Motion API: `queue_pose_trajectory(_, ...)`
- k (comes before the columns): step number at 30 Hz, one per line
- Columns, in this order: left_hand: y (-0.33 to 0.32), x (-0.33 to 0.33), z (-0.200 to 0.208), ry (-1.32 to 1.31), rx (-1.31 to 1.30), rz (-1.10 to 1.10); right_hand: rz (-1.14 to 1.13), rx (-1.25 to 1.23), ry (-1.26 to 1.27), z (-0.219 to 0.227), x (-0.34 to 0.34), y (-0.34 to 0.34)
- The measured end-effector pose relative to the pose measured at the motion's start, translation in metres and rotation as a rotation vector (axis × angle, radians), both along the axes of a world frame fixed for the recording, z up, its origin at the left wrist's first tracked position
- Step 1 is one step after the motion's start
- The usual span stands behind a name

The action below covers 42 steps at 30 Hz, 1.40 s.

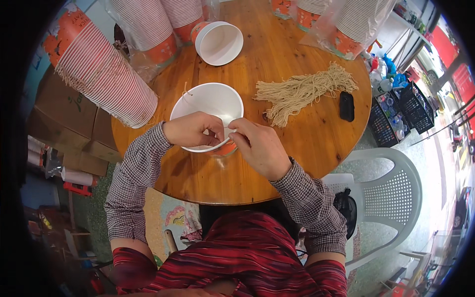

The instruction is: Attaching string handles to decorative paper buckets at a workbench.

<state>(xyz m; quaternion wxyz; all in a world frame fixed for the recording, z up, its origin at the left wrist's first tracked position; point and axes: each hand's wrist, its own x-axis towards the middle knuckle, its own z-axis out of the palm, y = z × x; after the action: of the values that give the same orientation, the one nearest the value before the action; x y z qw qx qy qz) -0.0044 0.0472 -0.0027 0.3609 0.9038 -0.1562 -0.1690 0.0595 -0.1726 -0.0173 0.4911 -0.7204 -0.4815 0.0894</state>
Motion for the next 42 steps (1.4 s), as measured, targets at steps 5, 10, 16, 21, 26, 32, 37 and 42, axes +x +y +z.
queue_pose_trajectory(5, 0.003, -0.006, 0.003, -0.049, -0.069, 0.095, 0.059, -0.102, -0.026, 0.002, 0.005, -0.003)
queue_pose_trajectory(10, -0.001, -0.012, 0.009, -0.135, -0.224, 0.130, 0.102, 0.010, -0.123, -0.013, 0.004, -0.001)
queue_pose_trajectory(16, -0.003, -0.008, -0.002, 0.045, -0.037, 0.011, 0.054, 0.023, -0.177, -0.016, -0.001, -0.001)
queue_pose_trajectory(21, 0.000, -0.009, 0.007, -0.049, -0.100, 0.171, 0.032, -0.006, -0.223, -0.015, 0.002, -0.006)
queue_pose_trajectory(26, -0.016, -0.022, 0.020, -0.545, 0.075, 0.197, -0.058, -0.072, -0.104, 0.011, 0.001, -0.006)
queue_pose_trajectory(32, -0.043, -0.035, 0.010, -1.169, 0.306, 0.239, -0.027, -0.169, -0.083, 0.011, -0.004, 0.012)
queue_pose_trajectory(37, -0.072, -0.058, -0.010, -0.847, -0.123, 0.766, -0.045, 0.085, 0.491, 0.000, -0.012, 0.015)
queue_pose_trajectory(42, -0.074, -0.057, -0.003, -0.673, 0.057, 0.619, -0.044, 0.145, 0.355, -0.003, -0.007, 0.008)
